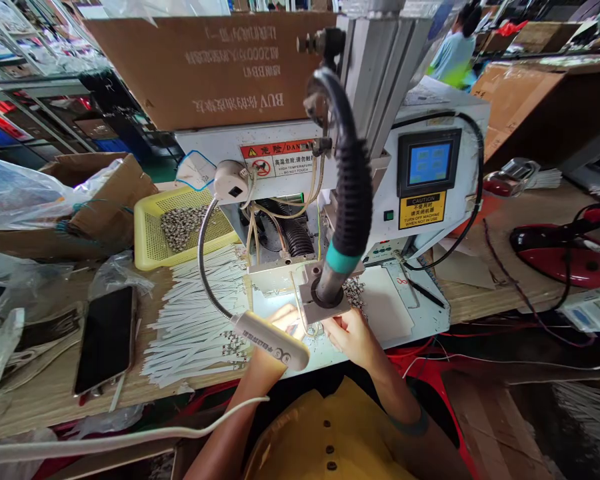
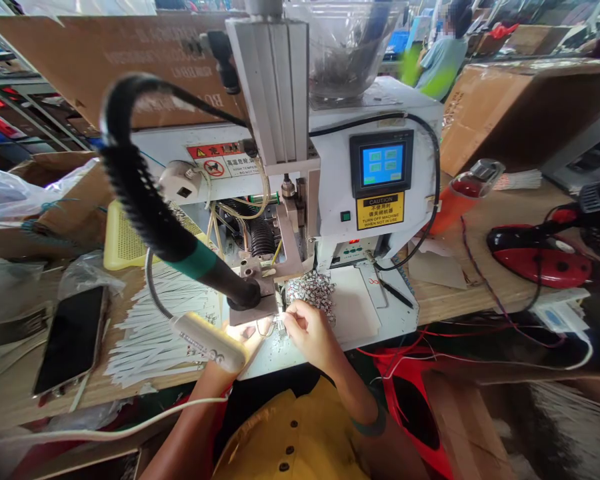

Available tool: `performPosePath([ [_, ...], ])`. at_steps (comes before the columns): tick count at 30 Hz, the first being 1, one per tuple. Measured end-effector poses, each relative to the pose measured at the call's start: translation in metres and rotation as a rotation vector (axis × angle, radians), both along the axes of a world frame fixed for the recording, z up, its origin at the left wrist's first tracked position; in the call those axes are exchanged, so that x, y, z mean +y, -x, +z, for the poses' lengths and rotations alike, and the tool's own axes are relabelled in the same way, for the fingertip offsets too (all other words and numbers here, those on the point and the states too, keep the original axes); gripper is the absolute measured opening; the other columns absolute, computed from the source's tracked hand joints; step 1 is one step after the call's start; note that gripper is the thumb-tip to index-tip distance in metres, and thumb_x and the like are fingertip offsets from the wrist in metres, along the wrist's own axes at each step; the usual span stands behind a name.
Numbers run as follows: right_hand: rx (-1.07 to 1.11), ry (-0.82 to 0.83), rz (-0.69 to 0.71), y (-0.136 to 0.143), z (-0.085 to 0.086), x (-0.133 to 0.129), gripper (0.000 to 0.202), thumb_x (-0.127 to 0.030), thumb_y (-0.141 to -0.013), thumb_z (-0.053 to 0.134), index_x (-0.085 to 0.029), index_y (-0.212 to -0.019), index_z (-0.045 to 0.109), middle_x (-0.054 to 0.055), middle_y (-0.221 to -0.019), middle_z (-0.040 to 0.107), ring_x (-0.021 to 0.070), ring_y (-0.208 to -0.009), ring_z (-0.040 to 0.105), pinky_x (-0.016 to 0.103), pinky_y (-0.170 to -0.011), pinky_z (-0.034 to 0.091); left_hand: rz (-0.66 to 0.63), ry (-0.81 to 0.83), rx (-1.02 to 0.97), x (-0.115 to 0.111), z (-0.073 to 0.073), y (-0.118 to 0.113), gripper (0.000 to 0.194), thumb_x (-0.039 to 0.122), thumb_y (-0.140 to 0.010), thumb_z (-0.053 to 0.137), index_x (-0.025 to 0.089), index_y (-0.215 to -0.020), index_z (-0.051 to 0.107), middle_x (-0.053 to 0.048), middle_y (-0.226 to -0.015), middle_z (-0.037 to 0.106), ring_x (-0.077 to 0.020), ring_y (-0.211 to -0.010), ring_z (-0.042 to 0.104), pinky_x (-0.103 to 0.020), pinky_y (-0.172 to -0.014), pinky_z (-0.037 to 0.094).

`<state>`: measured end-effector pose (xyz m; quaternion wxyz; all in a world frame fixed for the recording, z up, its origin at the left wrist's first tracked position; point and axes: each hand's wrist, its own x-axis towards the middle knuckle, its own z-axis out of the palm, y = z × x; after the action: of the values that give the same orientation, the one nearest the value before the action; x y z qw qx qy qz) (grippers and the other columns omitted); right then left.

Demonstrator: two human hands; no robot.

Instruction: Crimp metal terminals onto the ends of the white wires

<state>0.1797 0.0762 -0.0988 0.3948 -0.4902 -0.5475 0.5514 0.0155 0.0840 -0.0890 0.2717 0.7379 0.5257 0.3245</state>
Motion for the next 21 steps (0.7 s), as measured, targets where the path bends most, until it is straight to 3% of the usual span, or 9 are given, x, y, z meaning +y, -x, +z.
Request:
performPosePath([
  [4, -0.064, -0.023, 0.025, -0.004, 0.012, -0.004, 0.026, -0.034, -0.089, 0.047, -0.023, -0.065, 0.048, -0.002, -0.051, 0.044, 0.0118, -0.044, 0.043, 0.025, -0.041, 0.034, -0.112, -0.108, 0.115, -0.005, 0.009, 0.004, 0.031, 0.017, -0.086, 0.041, 0.023, -0.06, 0.059, -0.001, -0.058, 0.057, -0.0177, -0.063, 0.057, -0.028, -0.059, 0.051],
  [6, -0.19, -0.137, -0.008, -0.012, 0.016, -0.007, 0.023, -0.033, -0.089, 0.046, -0.022, -0.071, 0.055, 0.001, -0.056, 0.052, 0.0138, -0.049, 0.051, 0.025, -0.046, 0.039, -0.118, -0.197, 0.196, -0.013, 0.017, 0.018, 0.03, 0.014, -0.086, 0.04, 0.022, -0.07, 0.064, -0.003, -0.071, 0.064, -0.0185, -0.071, 0.06, -0.029, -0.066, 0.052],
  [9, -0.463, -0.478, -0.225, -0.032, 0.012, -0.007, 0.02, -0.029, -0.088, 0.048, -0.019, -0.076, 0.06, 0.003, -0.059, 0.06, 0.0143, -0.052, 0.056, 0.024, -0.052, 0.044, 0.059, -0.377, 0.377, -0.03, 0.034, 0.055, 0.027, 0.013, -0.088, 0.04, 0.019, -0.086, 0.067, -0.006, -0.085, 0.065, -0.0191, -0.079, 0.061, -0.031, -0.072, 0.051],
  [12, -0.679, -0.755, -0.506, -0.052, -0.004, 0.0, 0.017, -0.029, -0.086, 0.054, -0.016, -0.078, 0.061, 0.004, -0.059, 0.064, 0.014, -0.048, 0.058, 0.023, -0.051, 0.043, 0.289, -0.368, 0.512, -0.043, 0.042, 0.096, 0.022, 0.018, -0.09, 0.045, 0.019, -0.102, 0.063, -0.006, -0.088, 0.064, -0.0178, -0.081, 0.06, -0.03, -0.074, 0.049],
  [14, -0.754, -0.818, -0.577, -0.06, -0.014, 0.005, 0.019, -0.03, -0.088, 0.053, -0.015, -0.078, 0.062, 0.006, -0.062, 0.066, 0.0149, -0.05, 0.06, 0.023, -0.052, 0.043, 0.283, -0.304, 0.53, -0.047, 0.034, 0.116, 0.021, 0.021, -0.092, 0.045, 0.019, -0.104, 0.063, -0.005, -0.088, 0.063, -0.0167, -0.082, 0.059, -0.029, -0.075, 0.049],
  [16, -0.793, -0.821, -0.592, -0.063, -0.02, 0.007, 0.023, -0.033, -0.089, 0.052, -0.015, -0.078, 0.062, 0.006, -0.061, 0.066, 0.0155, -0.051, 0.061, 0.024, -0.052, 0.043, 0.234, -0.28, 0.558, -0.049, 0.017, 0.127, 0.023, 0.025, -0.093, 0.044, 0.02, -0.104, 0.063, -0.006, -0.096, 0.064, -0.0186, -0.092, 0.059, -0.032, -0.081, 0.049],
  [21, -0.837, -0.828, -0.578, -0.063, -0.02, 0.005, 0.025, -0.034, -0.09, 0.05, -0.016, -0.078, 0.063, 0.005, -0.057, 0.064, 0.0166, -0.049, 0.06, 0.025, -0.051, 0.042, 0.207, -0.298, 0.669, -0.055, -0.023, 0.13, 0.043, 0.039, -0.093, 0.039, 0.016, -0.128, 0.05, -0.014, -0.121, 0.057, -0.0267, -0.115, 0.049, -0.044, -0.097, 0.041],
])
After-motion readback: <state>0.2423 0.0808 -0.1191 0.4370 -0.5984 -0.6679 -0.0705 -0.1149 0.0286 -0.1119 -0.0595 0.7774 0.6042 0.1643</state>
